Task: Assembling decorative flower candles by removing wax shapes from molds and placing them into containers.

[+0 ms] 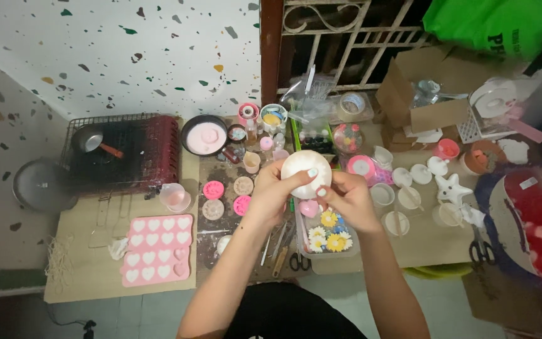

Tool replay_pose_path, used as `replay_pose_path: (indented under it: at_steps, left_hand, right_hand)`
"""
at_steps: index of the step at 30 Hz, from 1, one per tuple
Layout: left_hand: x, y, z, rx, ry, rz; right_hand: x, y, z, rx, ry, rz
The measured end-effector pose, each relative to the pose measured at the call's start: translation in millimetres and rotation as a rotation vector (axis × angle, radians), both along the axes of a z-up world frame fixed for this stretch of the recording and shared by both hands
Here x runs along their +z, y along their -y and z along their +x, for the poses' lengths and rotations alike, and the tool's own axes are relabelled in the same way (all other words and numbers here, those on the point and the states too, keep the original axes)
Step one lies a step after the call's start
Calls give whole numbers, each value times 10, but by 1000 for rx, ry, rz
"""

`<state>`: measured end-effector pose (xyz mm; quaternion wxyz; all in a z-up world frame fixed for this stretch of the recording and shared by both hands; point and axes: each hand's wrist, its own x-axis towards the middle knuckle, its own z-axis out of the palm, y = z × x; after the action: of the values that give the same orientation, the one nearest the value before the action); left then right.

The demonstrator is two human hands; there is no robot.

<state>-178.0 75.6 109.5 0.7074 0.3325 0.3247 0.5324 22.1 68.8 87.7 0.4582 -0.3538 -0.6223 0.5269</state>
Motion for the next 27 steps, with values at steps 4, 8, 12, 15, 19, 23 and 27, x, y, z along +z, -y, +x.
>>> replay_pose_path:
  at_steps: [4, 8, 12, 15, 19, 23, 27]
  left_hand:
    - [36, -14, -25, -67, 67, -79]
    - [16, 0, -15, -94, 57, -78]
    - [-77, -6, 49, 40, -60, 23]
    - [-102, -8, 22, 74, -128, 30]
    - [-70, -41, -71, -13, -152, 89]
    - [-116, -40, -104, -76, -182, 136]
    - [-117, -24, -114, -98, -153, 124]
  right_hand:
    - [-100, -39, 102, 72, -27, 2]
    - [-129, -56, 85, 94, -154, -63]
    - [-139, 13, 59, -41, -76, 9]
    - [-73, 61, -18, -111, 23, -72]
    - [78, 107, -27, -130, 15, -111]
    - [64, 122, -11, -77, 20, -107]
    - [47, 174, 52, -9, 7, -165]
